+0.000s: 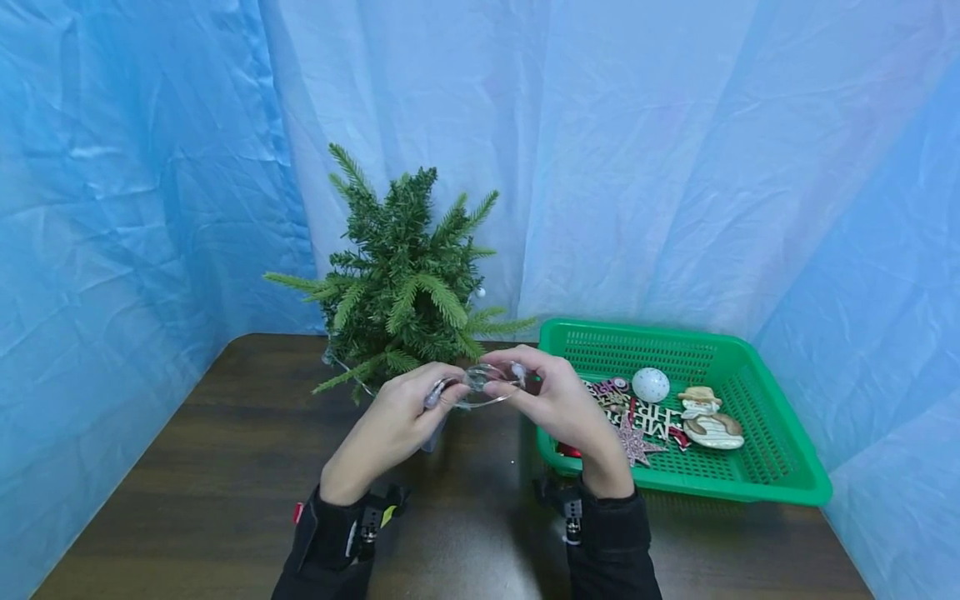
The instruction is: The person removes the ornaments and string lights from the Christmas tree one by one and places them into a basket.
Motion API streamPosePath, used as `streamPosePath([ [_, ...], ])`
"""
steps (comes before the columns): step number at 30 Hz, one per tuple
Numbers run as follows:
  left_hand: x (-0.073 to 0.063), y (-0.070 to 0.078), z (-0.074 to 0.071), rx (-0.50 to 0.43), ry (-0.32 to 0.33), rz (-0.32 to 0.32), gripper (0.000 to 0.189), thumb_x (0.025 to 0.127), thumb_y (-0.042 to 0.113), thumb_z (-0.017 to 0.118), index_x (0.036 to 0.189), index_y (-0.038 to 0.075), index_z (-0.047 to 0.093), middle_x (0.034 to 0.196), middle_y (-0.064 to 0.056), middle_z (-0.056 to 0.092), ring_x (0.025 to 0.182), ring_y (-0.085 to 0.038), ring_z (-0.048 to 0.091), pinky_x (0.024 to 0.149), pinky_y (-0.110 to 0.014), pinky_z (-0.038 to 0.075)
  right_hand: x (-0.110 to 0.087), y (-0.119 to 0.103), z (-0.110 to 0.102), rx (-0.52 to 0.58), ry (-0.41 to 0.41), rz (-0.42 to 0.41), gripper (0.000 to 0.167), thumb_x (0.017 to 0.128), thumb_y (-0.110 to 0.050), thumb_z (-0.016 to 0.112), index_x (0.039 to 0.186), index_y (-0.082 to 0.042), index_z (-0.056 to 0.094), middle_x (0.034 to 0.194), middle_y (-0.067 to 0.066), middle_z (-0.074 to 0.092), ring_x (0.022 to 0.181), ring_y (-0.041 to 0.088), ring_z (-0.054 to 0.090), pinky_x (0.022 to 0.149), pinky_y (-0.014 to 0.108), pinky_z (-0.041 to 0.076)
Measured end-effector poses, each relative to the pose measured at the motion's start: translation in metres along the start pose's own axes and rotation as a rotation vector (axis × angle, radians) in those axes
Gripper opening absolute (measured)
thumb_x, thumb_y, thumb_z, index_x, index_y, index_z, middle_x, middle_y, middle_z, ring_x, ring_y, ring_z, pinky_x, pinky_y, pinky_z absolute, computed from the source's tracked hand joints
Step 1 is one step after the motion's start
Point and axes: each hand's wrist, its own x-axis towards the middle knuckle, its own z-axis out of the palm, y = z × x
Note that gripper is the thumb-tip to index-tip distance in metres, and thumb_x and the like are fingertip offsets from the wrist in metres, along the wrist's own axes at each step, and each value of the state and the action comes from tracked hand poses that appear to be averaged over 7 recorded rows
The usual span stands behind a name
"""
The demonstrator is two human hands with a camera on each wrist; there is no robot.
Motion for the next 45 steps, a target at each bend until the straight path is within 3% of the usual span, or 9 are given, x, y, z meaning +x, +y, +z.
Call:
streamPosePath([
  [2, -0.001, 0.000, -0.002, -0.018, 0.001, -0.006, 0.023, 0.107, 0.027, 0.055, 0.119, 0.011, 0.067, 0.108, 0.002, 0.065, 0.086, -0.009, 0.063, 0.073, -0.028, 0.054, 0.000, 0.000, 0.000, 0.018, 0.003, -0.031, 0.032, 0.098, -0.008, 0.069, 0.129, -0.009, 0.067, 0.122, 0.004, 0.065, 0.099, 0.020, 0.063, 0.073, 0.031, 0.058],
  [4, -0.002, 0.000, -0.003, -0.036, 0.004, -0.010, 0.023, 0.107, 0.028, 0.054, 0.118, 0.012, 0.067, 0.107, 0.004, 0.063, 0.084, -0.007, 0.060, 0.072, -0.028, 0.052, 0.000, 0.000, 0.001, 0.033, 0.012, -0.065, 0.032, 0.097, -0.005, 0.068, 0.129, -0.008, 0.068, 0.122, 0.005, 0.064, 0.104, 0.021, 0.061, 0.079, 0.035, 0.059],
  [13, -0.011, -0.001, -0.015, -0.191, -0.001, -0.104, 0.030, 0.108, 0.040, 0.047, 0.122, 0.018, 0.062, 0.083, 0.007, 0.055, 0.067, -0.010, 0.051, 0.062, -0.032, 0.047, -0.001, -0.001, 0.003, 0.070, 0.022, -0.071, 0.029, 0.096, -0.001, 0.068, 0.125, -0.006, 0.069, 0.116, 0.008, 0.065, 0.092, 0.021, 0.058, 0.078, 0.033, 0.059],
  [18, -0.018, 0.001, -0.024, -0.272, 0.047, -0.081, 0.026, 0.109, 0.035, 0.048, 0.122, 0.017, 0.061, 0.077, 0.004, 0.054, 0.061, -0.011, 0.048, 0.057, -0.031, 0.045, -0.001, -0.005, 0.005, 0.092, 0.011, -0.051, 0.035, 0.096, -0.002, 0.069, 0.131, -0.006, 0.067, 0.120, 0.012, 0.067, 0.091, 0.022, 0.062, 0.075, 0.031, 0.057],
  [24, -0.026, 0.001, -0.034, -0.353, 0.129, -0.055, 0.018, 0.109, 0.023, 0.051, 0.120, 0.014, 0.061, 0.086, 0.002, 0.060, 0.070, -0.014, 0.056, 0.063, -0.031, 0.049, 0.001, -0.007, 0.007, 0.073, -0.022, -0.062, 0.038, 0.097, -0.004, 0.069, 0.134, -0.007, 0.065, 0.115, 0.005, 0.072, 0.100, 0.023, 0.069, 0.080, 0.033, 0.058],
  [30, -0.031, 0.000, -0.043, -0.512, 0.172, -0.074, 0.019, 0.109, 0.018, 0.049, 0.121, 0.009, 0.060, 0.106, -0.006, 0.068, 0.093, -0.023, 0.069, 0.081, -0.034, 0.058, 0.004, -0.005, 0.011, 0.028, -0.146, -0.124, 0.035, 0.098, -0.002, 0.067, 0.132, -0.004, 0.065, 0.108, 0.008, 0.074, 0.099, 0.020, 0.070, 0.083, 0.036, 0.058],
  [34, -0.038, 0.001, -0.052, -0.656, 0.205, -0.038, 0.018, 0.109, 0.011, 0.045, 0.119, 0.001, 0.057, 0.119, -0.016, 0.067, 0.103, -0.031, 0.068, 0.088, -0.039, 0.057, 0.004, -0.005, 0.012, -0.010, -0.185, -0.106, 0.030, 0.098, -0.006, 0.067, 0.128, -0.008, 0.069, 0.107, 0.004, 0.075, 0.099, 0.017, 0.070, 0.086, 0.038, 0.056],
  [39, -0.044, 0.001, -0.065, -0.777, 0.243, 0.014, 0.021, 0.110, 0.007, 0.041, 0.120, -0.005, 0.054, 0.129, -0.021, 0.064, 0.119, -0.032, 0.063, 0.090, -0.042, 0.057, 0.003, -0.004, 0.010, -0.014, -0.212, -0.097, 0.030, 0.099, -0.007, 0.066, 0.129, -0.006, 0.068, 0.106, -0.001, 0.074, 0.096, 0.023, 0.070, 0.087, 0.035, 0.055],
  [45, -0.053, -0.004, -0.079, -0.892, 0.300, -0.016, 0.019, 0.111, 0.010, 0.040, 0.114, -0.001, 0.055, 0.127, -0.016, 0.067, 0.112, -0.028, 0.067, 0.089, -0.041, 0.057, 0.003, -0.004, 0.012, 0.030, -0.242, -0.102, 0.030, 0.101, -0.006, 0.062, 0.131, -0.006, 0.067, 0.113, 0.006, 0.073, 0.097, 0.021, 0.070, 0.078, 0.035, 0.057],
])
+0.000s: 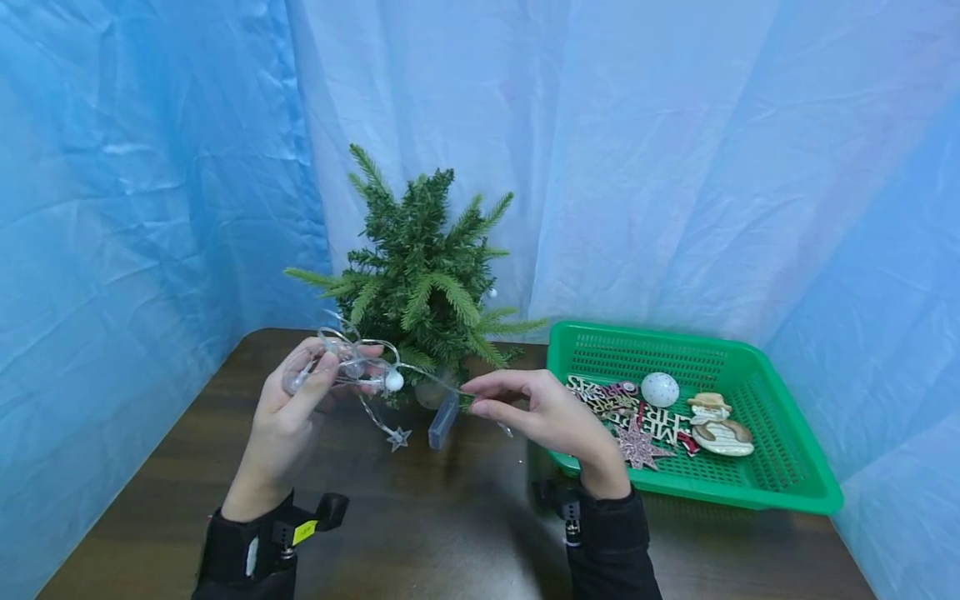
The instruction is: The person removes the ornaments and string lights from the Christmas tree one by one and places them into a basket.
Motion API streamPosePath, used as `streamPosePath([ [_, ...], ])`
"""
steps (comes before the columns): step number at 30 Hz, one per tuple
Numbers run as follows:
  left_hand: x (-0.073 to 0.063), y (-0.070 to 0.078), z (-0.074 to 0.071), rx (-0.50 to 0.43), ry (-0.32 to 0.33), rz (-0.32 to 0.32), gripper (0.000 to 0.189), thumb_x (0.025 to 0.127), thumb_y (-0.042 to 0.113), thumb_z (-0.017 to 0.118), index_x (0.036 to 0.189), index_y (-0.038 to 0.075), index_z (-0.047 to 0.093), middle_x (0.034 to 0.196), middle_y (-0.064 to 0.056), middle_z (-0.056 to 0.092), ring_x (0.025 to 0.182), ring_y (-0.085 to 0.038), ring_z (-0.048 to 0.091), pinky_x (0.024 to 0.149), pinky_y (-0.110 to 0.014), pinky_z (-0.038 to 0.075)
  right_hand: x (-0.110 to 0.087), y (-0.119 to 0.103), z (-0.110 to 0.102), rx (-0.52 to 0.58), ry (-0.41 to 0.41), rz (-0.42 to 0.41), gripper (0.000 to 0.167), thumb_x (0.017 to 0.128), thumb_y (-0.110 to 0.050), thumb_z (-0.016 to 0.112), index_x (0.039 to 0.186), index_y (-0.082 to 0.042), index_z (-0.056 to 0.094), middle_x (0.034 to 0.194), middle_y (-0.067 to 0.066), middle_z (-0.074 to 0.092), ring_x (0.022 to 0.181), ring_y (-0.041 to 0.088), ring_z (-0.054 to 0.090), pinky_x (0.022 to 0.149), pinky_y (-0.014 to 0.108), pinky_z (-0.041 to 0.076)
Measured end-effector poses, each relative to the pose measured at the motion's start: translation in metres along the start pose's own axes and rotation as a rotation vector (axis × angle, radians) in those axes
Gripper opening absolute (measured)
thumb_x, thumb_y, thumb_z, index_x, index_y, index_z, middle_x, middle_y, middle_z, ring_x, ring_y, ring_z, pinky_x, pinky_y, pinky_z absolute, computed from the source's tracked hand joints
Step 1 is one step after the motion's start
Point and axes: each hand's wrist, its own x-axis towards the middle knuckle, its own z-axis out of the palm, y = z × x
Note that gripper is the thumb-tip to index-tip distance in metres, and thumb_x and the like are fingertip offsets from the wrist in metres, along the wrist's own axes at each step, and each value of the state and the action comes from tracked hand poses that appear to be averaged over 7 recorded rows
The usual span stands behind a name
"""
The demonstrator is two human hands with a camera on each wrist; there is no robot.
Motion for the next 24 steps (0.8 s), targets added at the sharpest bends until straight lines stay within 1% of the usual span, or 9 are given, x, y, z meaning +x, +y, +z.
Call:
streamPosePath([
  [2, -0.002, 0.001, -0.005, -0.031, 0.018, -0.007, 0.020, 0.111, 0.011, 0.039, 0.115, 0.000, 0.056, 0.127, -0.018, 0.066, 0.111, -0.028, 0.068, 0.090, -0.041, 0.057, 0.001, 0.000, 0.002, -0.005, 0.002, 0.003, 0.029, 0.102, -0.007, 0.062, 0.130, -0.007, 0.068, 0.114, 0.006, 0.074, 0.098, 0.018, 0.070, 0.079, 0.034, 0.057],
  [4, -0.004, 0.002, -0.010, -0.071, 0.036, -0.011, 0.021, 0.111, 0.013, 0.039, 0.117, 0.002, 0.057, 0.128, -0.018, 0.066, 0.111, -0.028, 0.068, 0.090, -0.041, 0.056, 0.004, 0.000, 0.005, -0.008, 0.000, -0.004, 0.027, 0.102, -0.008, 0.061, 0.128, -0.008, 0.069, 0.112, 0.004, 0.074, 0.094, 0.018, 0.070, 0.078, 0.033, 0.057],
  [7, -0.005, 0.002, -0.017, -0.152, 0.038, 0.037, 0.025, 0.112, 0.012, 0.036, 0.120, 0.000, 0.056, 0.129, -0.022, 0.064, 0.112, -0.030, 0.068, 0.089, -0.039, 0.057, 0.009, 0.000, 0.012, 0.007, -0.020, -0.040, 0.026, 0.102, -0.007, 0.061, 0.127, -0.009, 0.069, 0.106, 0.001, 0.074, 0.082, 0.023, 0.069, 0.072, 0.034, 0.057],
  [11, -0.004, 0.000, -0.025, -0.363, 0.016, 0.113, 0.032, 0.112, 0.009, 0.029, 0.122, -0.005, 0.056, 0.128, -0.025, 0.064, 0.116, -0.036, 0.066, 0.088, -0.036, 0.057, 0.017, -0.001, 0.024, 0.054, -0.053, -0.099, 0.028, 0.102, -0.003, 0.060, 0.128, -0.008, 0.068, 0.100, 0.001, 0.070, 0.069, 0.028, 0.061, 0.062, 0.033, 0.055],
  [14, -0.003, -0.001, -0.029, -0.529, 0.020, 0.122, 0.035, 0.112, 0.010, 0.026, 0.119, -0.006, 0.057, 0.128, -0.027, 0.064, 0.119, -0.041, 0.063, 0.092, -0.041, 0.056, 0.022, -0.003, 0.033, 0.070, -0.055, -0.124, 0.029, 0.101, -0.002, 0.060, 0.128, -0.007, 0.068, 0.100, 0.002, 0.069, 0.066, 0.025, 0.059, 0.059, 0.031, 0.052],
  [16, -0.003, -0.002, -0.030, -0.595, 0.050, 0.108, 0.035, 0.112, 0.012, 0.026, 0.118, -0.005, 0.056, 0.128, -0.026, 0.065, 0.119, -0.042, 0.063, 0.095, -0.046, 0.054, 0.026, -0.003, 0.040, 0.075, -0.051, -0.142, 0.029, 0.101, -0.002, 0.061, 0.129, -0.006, 0.068, 0.101, 0.003, 0.070, 0.064, 0.023, 0.058, 0.058, 0.030, 0.052],
  [19, -0.004, -0.002, -0.032, -0.679, 0.113, 0.090, 0.037, 0.113, 0.017, 0.025, 0.118, -0.003, 0.055, 0.126, -0.026, 0.066, 0.117, -0.043, 0.064, 0.098, -0.052, 0.052, 0.033, -0.005, 0.051, 0.051, -0.035, -0.177, 0.029, 0.100, -0.002, 0.062, 0.129, -0.005, 0.068, 0.102, 0.004, 0.071, 0.066, 0.019, 0.060, 0.064, 0.031, 0.053],
  [21, -0.005, -0.002, -0.033, -0.720, 0.162, 0.081, 0.038, 0.113, 0.020, 0.025, 0.118, -0.002, 0.055, 0.122, -0.024, 0.068, 0.112, -0.041, 0.066, 0.096, -0.051, 0.052, 0.037, -0.004, 0.057, 0.030, -0.025, -0.204, 0.029, 0.100, -0.002, 0.063, 0.129, -0.004, 0.067, 0.102, 0.005, 0.072, 0.068, 0.018, 0.062, 0.070, 0.033, 0.054],
  [24, -0.005, -0.003, -0.035, -0.791, 0.204, 0.083, 0.040, 0.113, 0.022, 0.023, 0.115, -0.001, 0.054, 0.114, -0.024, 0.069, 0.101, -0.038, 0.069, 0.090, -0.048, 0.055, 0.042, -0.002, 0.066, 0.010, -0.017, -0.222, 0.027, 0.100, -0.003, 0.064, 0.127, -0.004, 0.068, 0.100, 0.003, 0.073, 0.073, 0.015, 0.064, 0.074, 0.033, 0.055],
])
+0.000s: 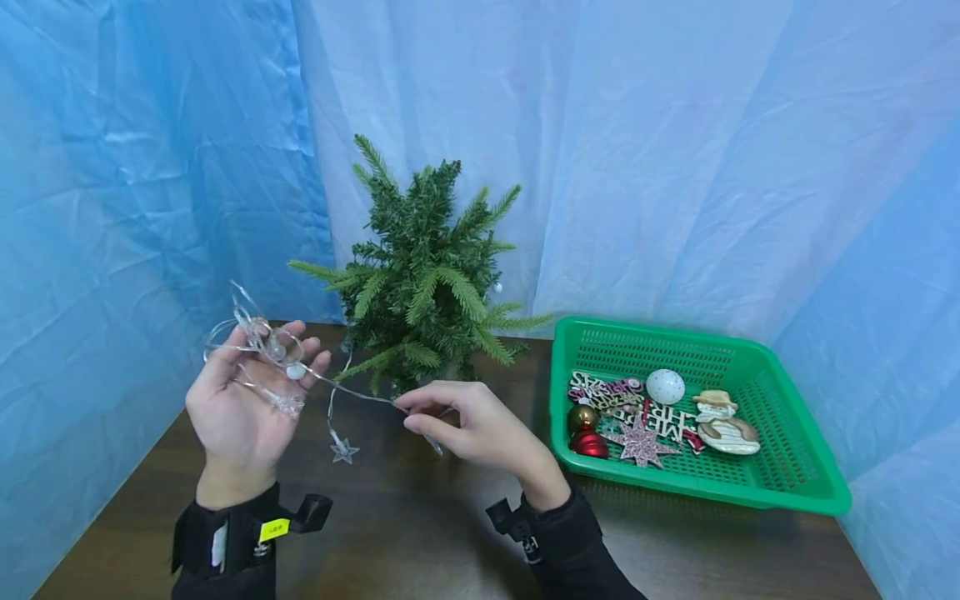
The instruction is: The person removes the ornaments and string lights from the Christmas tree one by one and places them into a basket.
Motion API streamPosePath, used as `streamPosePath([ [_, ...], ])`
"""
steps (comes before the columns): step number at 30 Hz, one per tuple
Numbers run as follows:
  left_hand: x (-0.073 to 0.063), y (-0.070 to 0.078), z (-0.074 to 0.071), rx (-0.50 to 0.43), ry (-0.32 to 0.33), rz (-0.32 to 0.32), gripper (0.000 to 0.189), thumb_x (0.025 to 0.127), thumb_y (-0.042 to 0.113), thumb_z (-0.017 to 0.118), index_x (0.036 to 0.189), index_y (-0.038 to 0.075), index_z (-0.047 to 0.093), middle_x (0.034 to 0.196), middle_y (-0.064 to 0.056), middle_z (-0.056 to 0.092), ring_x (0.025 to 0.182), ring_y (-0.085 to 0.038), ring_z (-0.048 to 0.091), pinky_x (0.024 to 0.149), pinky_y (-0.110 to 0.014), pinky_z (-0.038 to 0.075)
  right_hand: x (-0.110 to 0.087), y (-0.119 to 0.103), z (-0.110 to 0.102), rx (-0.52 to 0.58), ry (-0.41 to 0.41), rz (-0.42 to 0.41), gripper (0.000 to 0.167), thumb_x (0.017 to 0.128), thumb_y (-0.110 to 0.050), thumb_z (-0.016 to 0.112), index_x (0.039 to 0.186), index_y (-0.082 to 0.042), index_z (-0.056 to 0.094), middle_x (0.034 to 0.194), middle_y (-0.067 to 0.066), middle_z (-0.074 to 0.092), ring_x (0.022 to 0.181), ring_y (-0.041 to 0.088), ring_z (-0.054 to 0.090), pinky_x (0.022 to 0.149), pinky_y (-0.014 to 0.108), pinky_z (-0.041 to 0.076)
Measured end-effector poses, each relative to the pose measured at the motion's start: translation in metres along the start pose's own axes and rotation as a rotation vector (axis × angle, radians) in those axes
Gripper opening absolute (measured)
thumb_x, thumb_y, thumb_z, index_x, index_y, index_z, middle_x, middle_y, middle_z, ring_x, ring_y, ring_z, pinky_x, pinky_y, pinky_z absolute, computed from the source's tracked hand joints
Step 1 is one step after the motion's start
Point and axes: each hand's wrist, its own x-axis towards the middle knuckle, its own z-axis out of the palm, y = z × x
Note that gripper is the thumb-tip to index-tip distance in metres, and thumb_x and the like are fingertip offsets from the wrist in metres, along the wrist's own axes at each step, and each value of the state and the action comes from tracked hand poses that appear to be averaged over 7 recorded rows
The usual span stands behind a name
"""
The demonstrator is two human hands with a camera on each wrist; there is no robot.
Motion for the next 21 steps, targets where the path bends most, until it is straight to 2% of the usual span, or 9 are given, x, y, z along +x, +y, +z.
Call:
streamPosePath([
  [5, 0.002, 0.000, -0.004, -0.055, 0.023, -0.023, 0.040, 0.113, 0.023, 0.022, 0.110, 0.000, 0.054, 0.101, -0.020, 0.070, 0.079, -0.031, 0.070, 0.067, -0.037, 0.060, 0.003, 0.003, 0.009, -0.020, -0.010, 0.031, 0.025, 0.101, -0.008, 0.064, 0.125, -0.008, 0.070, 0.101, -0.002, 0.072, 0.080, 0.010, 0.065, 0.070, 0.030, 0.055],
  [8, 0.004, 0.000, -0.007, -0.022, 0.062, -0.042, 0.037, 0.113, 0.023, 0.025, 0.106, 0.003, 0.056, 0.094, -0.016, 0.069, 0.070, -0.025, 0.066, 0.055, -0.029, 0.056, 0.003, 0.003, 0.012, -0.039, -0.028, 0.054, 0.025, 0.102, -0.012, 0.064, 0.126, -0.010, 0.070, 0.102, -0.005, 0.071, 0.087, 0.010, 0.065, 0.070, 0.029, 0.054],
  [11, 0.006, -0.002, -0.011, 0.013, 0.101, -0.043, 0.036, 0.113, 0.024, 0.028, 0.102, 0.005, 0.057, 0.086, -0.012, 0.068, 0.064, -0.021, 0.061, 0.046, -0.024, 0.046, 0.004, 0.004, 0.014, -0.038, -0.044, 0.059, 0.024, 0.102, -0.013, 0.063, 0.125, -0.010, 0.070, 0.101, -0.005, 0.070, 0.081, 0.011, 0.063, 0.069, 0.028, 0.053],
  [14, 0.007, -0.004, -0.016, 0.020, 0.127, -0.037, 0.037, 0.113, 0.024, 0.027, 0.100, 0.006, 0.057, 0.079, -0.010, 0.065, 0.058, -0.018, 0.055, 0.040, -0.021, 0.034, 0.005, 0.006, 0.016, -0.016, -0.063, 0.057, 0.024, 0.102, -0.013, 0.063, 0.124, -0.008, 0.070, 0.098, -0.004, 0.069, 0.073, 0.015, 0.063, 0.068, 0.027, 0.053],
  [16, 0.008, -0.005, -0.020, -0.013, 0.138, -0.041, 0.036, 0.113, 0.024, 0.028, 0.100, 0.006, 0.056, 0.075, -0.009, 0.061, 0.054, -0.017, 0.045, 0.040, -0.021, 0.025, 0.006, 0.007, 0.018, -0.006, -0.079, 0.057, 0.024, 0.103, -0.014, 0.062, 0.124, -0.007, 0.070, 0.096, -0.003, 0.068, 0.071, 0.018, 0.063, 0.067, 0.027, 0.053],
  [18, 0.009, -0.005, -0.024, -0.021, 0.161, -0.045, 0.035, 0.113, 0.025, 0.030, 0.098, 0.006, 0.056, 0.070, -0.007, 0.054, 0.052, -0.015, 0.034, 0.041, -0.021, 0.019, 0.007, 0.007, 0.020, 0.002, -0.097, 0.063, 0.024, 0.103, -0.015, 0.062, 0.124, -0.007, 0.070, 0.095, -0.003, 0.068, 0.070, 0.020, 0.064, 0.066, 0.027, 0.054],
  [21, 0.010, -0.007, -0.030, -0.019, 0.194, -0.053, 0.031, 0.112, 0.026, 0.034, 0.096, 0.007, 0.053, 0.065, -0.003, 0.038, 0.053, -0.014, 0.021, 0.042, -0.020, 0.014, 0.008, 0.008, 0.022, -0.013, -0.113, 0.063, 0.024, 0.104, -0.017, 0.061, 0.124, -0.008, 0.070, 0.096, -0.003, 0.068, 0.072, 0.017, 0.063, 0.067, 0.027, 0.054],
])
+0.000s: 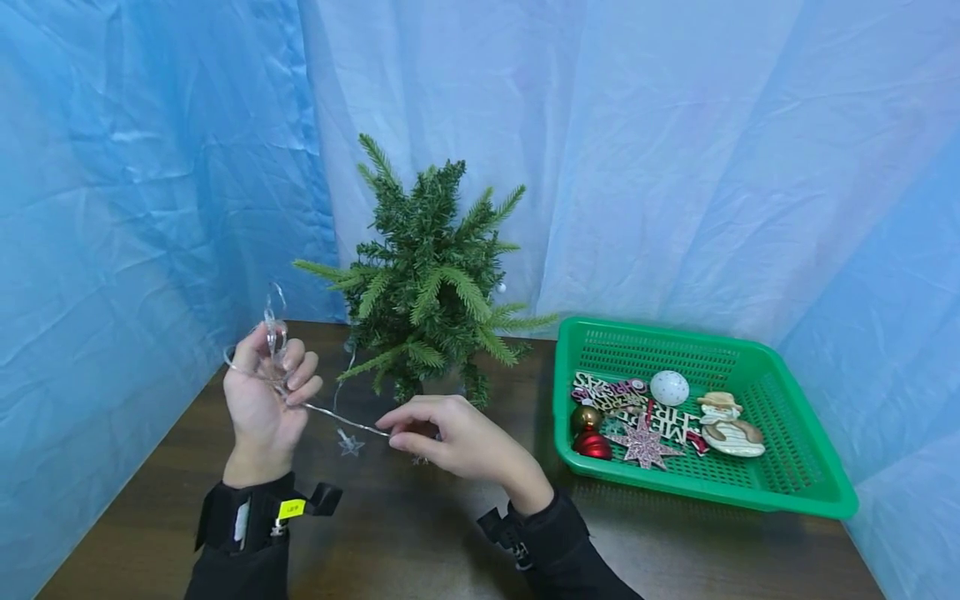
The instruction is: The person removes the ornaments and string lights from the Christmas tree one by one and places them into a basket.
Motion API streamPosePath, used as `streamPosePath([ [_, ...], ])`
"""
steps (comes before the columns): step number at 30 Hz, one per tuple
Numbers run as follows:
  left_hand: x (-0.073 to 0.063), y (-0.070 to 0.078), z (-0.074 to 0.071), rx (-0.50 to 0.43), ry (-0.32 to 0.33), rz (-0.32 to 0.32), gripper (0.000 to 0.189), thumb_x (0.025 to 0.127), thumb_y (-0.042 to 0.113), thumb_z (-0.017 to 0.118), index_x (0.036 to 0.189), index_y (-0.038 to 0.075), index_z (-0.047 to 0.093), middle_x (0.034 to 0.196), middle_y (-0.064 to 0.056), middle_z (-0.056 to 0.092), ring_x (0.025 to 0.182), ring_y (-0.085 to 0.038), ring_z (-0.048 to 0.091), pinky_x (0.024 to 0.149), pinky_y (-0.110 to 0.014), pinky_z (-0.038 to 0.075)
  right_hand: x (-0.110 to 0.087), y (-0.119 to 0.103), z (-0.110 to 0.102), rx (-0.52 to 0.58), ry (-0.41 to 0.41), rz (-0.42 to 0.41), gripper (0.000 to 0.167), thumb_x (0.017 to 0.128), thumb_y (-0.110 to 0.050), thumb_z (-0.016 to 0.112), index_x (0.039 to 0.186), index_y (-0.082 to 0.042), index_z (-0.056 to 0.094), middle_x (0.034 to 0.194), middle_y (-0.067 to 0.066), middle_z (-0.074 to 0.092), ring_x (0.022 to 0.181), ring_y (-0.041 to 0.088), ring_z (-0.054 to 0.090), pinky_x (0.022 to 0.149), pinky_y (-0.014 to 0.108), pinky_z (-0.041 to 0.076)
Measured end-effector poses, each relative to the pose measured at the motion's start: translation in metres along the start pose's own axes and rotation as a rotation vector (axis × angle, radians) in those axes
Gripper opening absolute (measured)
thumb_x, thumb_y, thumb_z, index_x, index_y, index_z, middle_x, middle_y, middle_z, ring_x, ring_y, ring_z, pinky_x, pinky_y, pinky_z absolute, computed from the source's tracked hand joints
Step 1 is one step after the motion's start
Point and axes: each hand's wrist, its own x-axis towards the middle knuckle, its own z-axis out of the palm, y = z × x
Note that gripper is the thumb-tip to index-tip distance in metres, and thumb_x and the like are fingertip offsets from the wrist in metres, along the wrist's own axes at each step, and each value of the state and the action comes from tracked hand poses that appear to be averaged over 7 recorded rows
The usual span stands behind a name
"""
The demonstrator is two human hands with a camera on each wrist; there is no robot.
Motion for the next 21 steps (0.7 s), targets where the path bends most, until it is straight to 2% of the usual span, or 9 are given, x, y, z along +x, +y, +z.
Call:
streamPosePath([
  [4, 0.004, -0.003, -0.008, 0.064, 0.041, -0.010, 0.025, 0.111, 0.028, 0.039, 0.098, 0.011, 0.050, 0.064, 0.000, 0.025, 0.051, -0.013, 0.016, 0.042, -0.020, 0.013, 0.001, 0.002, 0.001, -0.013, -0.003, 0.002, 0.024, 0.104, -0.017, 0.061, 0.124, -0.010, 0.070, 0.098, -0.003, 0.069, 0.074, 0.010, 0.061, 0.069, 0.026, 0.053],
  [10, 0.009, -0.008, -0.021, 0.202, 0.068, -0.018, 0.023, 0.109, 0.031, 0.049, 0.110, 0.009, 0.053, 0.062, 0.001, 0.021, 0.048, -0.012, 0.015, 0.041, -0.022, 0.013, 0.001, 0.003, 0.002, -0.004, -0.019, 0.022, 0.025, 0.103, -0.019, 0.062, 0.125, -0.010, 0.070, 0.102, -0.003, 0.069, 0.078, 0.010, 0.063, 0.071, 0.026, 0.054],
  [13, 0.011, -0.011, -0.026, 0.272, 0.094, -0.017, 0.023, 0.106, 0.030, 0.058, 0.108, 0.007, 0.058, 0.061, 0.001, 0.021, 0.048, -0.012, 0.015, 0.040, -0.022, 0.013, 0.000, 0.003, 0.001, -0.016, -0.027, 0.026, 0.025, 0.104, -0.019, 0.061, 0.126, -0.011, 0.070, 0.107, -0.003, 0.070, 0.084, 0.008, 0.064, 0.074, 0.026, 0.054],
  [17, 0.014, -0.012, -0.032, 0.382, 0.160, -0.021, 0.019, 0.100, 0.024, 0.068, 0.100, 0.007, 0.060, 0.061, 0.003, 0.030, 0.047, -0.010, 0.019, 0.039, -0.020, 0.016, -0.001, 0.002, -0.001, -0.033, -0.039, 0.025, 0.025, 0.104, -0.020, 0.060, 0.126, -0.012, 0.070, 0.112, -0.004, 0.070, 0.091, 0.006, 0.064, 0.078, 0.028, 0.055],
  [19, 0.015, -0.013, -0.034, 0.441, 0.204, -0.028, 0.023, 0.096, 0.020, 0.073, 0.104, 0.003, 0.060, 0.065, 0.004, 0.040, 0.046, -0.007, 0.022, 0.038, -0.018, 0.019, -0.002, 0.001, -0.003, -0.031, -0.044, 0.027, 0.025, 0.105, -0.020, 0.060, 0.127, -0.012, 0.069, 0.111, -0.004, 0.070, 0.092, 0.006, 0.064, 0.078, 0.030, 0.055],
  [21, 0.016, -0.013, -0.036, 0.493, 0.255, -0.040, 0.033, 0.092, 0.017, 0.078, 0.115, 0.001, 0.061, 0.071, 0.004, 0.049, 0.045, -0.005, 0.026, 0.037, -0.017, 0.022, -0.004, -0.001, -0.006, -0.033, -0.045, 0.027, 0.026, 0.105, -0.021, 0.060, 0.127, -0.013, 0.069, 0.111, -0.005, 0.070, 0.092, 0.006, 0.063, 0.078, 0.031, 0.055],
])
